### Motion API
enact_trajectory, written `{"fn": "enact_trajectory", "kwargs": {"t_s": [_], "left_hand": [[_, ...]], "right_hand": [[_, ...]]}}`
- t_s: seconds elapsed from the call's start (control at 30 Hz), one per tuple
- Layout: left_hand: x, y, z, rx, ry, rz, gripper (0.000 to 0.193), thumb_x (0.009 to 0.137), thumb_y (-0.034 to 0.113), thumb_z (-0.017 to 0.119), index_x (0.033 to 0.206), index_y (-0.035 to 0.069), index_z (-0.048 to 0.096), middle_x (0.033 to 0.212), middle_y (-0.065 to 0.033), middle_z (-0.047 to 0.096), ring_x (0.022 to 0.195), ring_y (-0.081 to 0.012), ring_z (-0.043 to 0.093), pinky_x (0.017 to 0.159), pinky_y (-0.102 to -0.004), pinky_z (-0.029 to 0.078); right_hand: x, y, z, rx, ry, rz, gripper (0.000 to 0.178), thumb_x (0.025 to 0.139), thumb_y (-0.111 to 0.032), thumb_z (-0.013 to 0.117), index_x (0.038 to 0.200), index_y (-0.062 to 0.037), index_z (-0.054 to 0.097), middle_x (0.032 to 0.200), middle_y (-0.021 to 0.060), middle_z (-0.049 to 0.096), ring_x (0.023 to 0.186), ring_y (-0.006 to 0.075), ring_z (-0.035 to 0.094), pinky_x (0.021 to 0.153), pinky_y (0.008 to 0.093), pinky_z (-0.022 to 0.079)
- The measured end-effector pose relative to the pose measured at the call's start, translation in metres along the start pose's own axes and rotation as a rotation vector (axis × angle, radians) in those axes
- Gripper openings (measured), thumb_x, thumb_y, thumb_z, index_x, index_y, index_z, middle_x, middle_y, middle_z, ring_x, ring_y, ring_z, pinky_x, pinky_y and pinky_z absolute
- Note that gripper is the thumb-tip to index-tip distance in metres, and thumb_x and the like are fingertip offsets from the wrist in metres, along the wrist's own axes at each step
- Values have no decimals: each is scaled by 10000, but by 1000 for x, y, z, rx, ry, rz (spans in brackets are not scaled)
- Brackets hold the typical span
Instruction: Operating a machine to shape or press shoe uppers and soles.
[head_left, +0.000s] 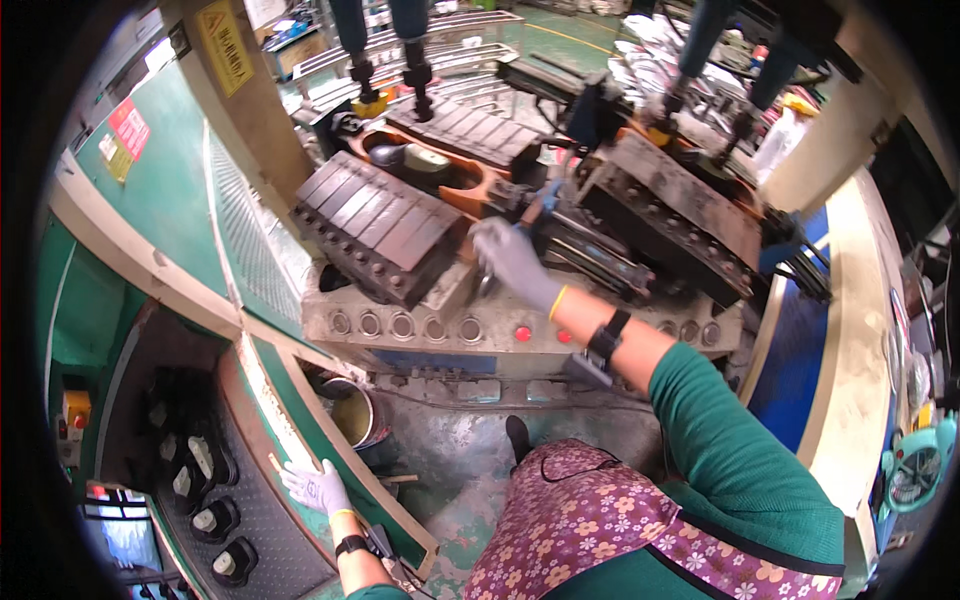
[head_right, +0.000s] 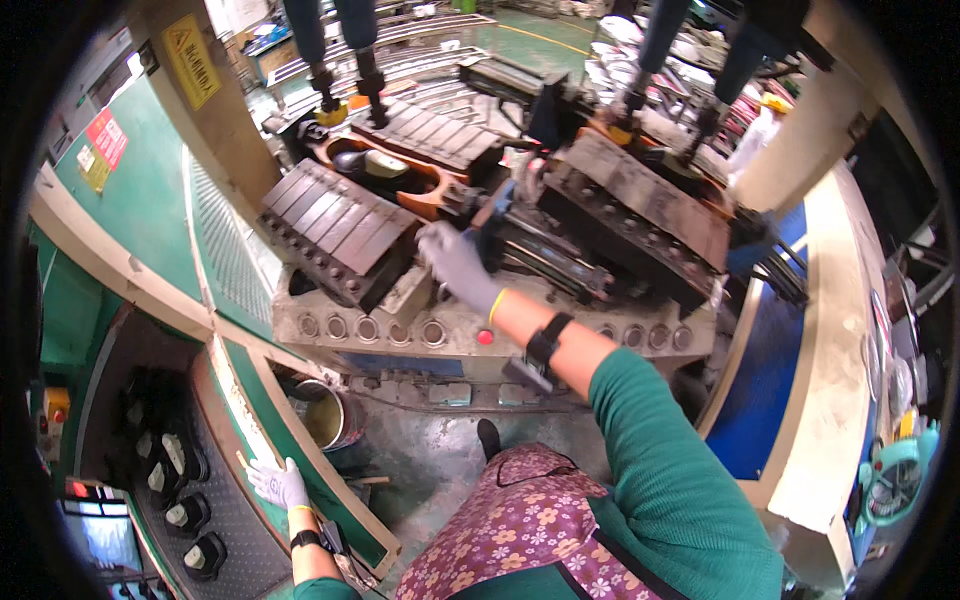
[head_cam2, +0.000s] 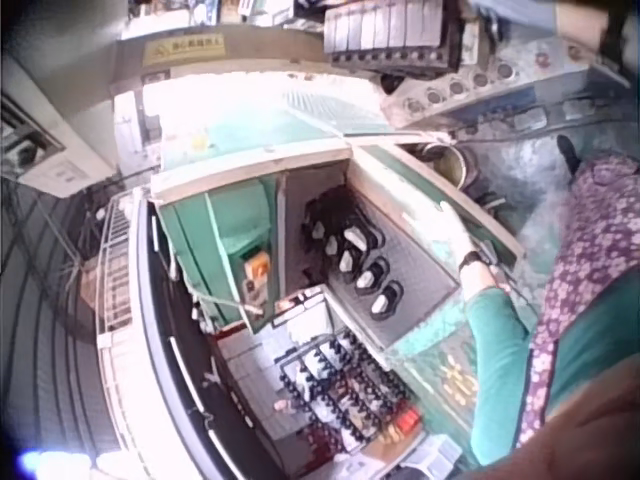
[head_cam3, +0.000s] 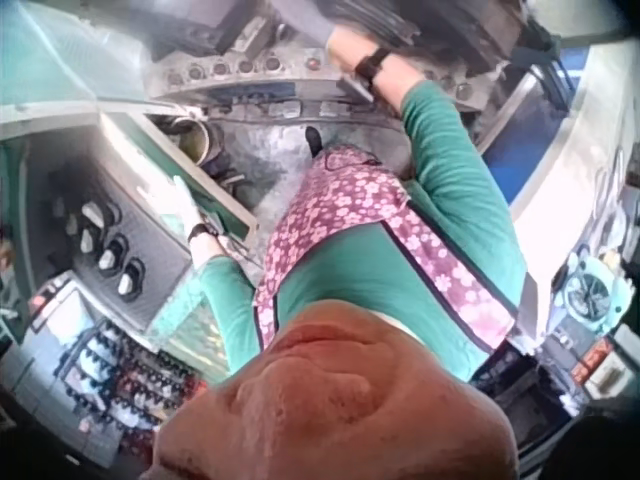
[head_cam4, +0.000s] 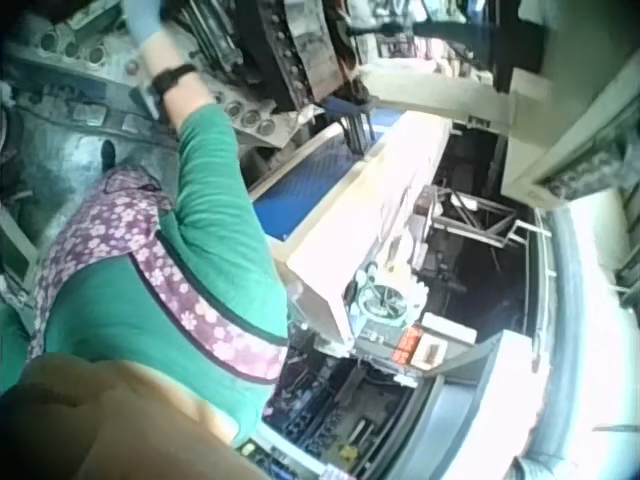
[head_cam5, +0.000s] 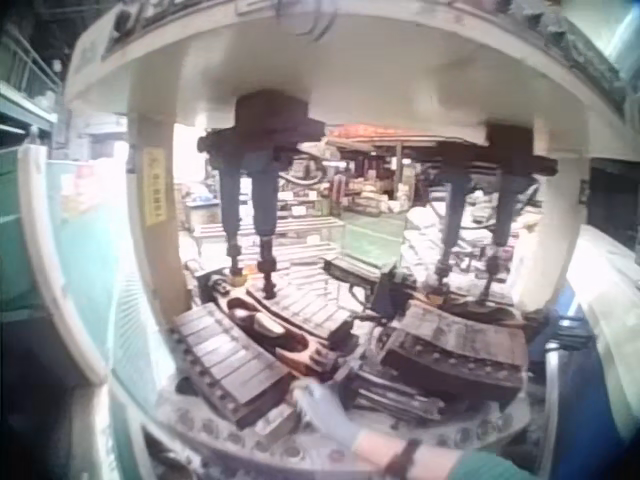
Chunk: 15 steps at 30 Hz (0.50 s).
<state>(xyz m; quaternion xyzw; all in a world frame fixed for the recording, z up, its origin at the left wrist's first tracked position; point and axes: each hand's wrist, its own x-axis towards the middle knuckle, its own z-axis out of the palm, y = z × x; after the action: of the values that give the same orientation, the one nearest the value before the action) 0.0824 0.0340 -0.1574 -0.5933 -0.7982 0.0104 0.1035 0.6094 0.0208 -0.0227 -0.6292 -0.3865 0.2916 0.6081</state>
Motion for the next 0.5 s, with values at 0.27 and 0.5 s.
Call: {"fn": "enact_trajectory", "kwargs": {"t_s": [0.27,0.5], "left_hand": [[20,33,-13,-126,7,11,928,766,375,712,1495,-5,283,1554,-177,281,1409,-364,310,1154,-468,263],[23,30,-13,-67,-32,-30,943,757,347,734,1490,-25,272,1572,-148,250,1417,-359,296,1176,-451,240]], "right_hand": [[184,31,-8,-760,257,-168,490,818,-301,688,1203,-11,598,1139,214,653,1091,348,619,954,401,478],[260,69,19,-660,139,85,751,709,-327,823,1322,1,538,1256,248,611,1162,358,599,981,393,467]]}}
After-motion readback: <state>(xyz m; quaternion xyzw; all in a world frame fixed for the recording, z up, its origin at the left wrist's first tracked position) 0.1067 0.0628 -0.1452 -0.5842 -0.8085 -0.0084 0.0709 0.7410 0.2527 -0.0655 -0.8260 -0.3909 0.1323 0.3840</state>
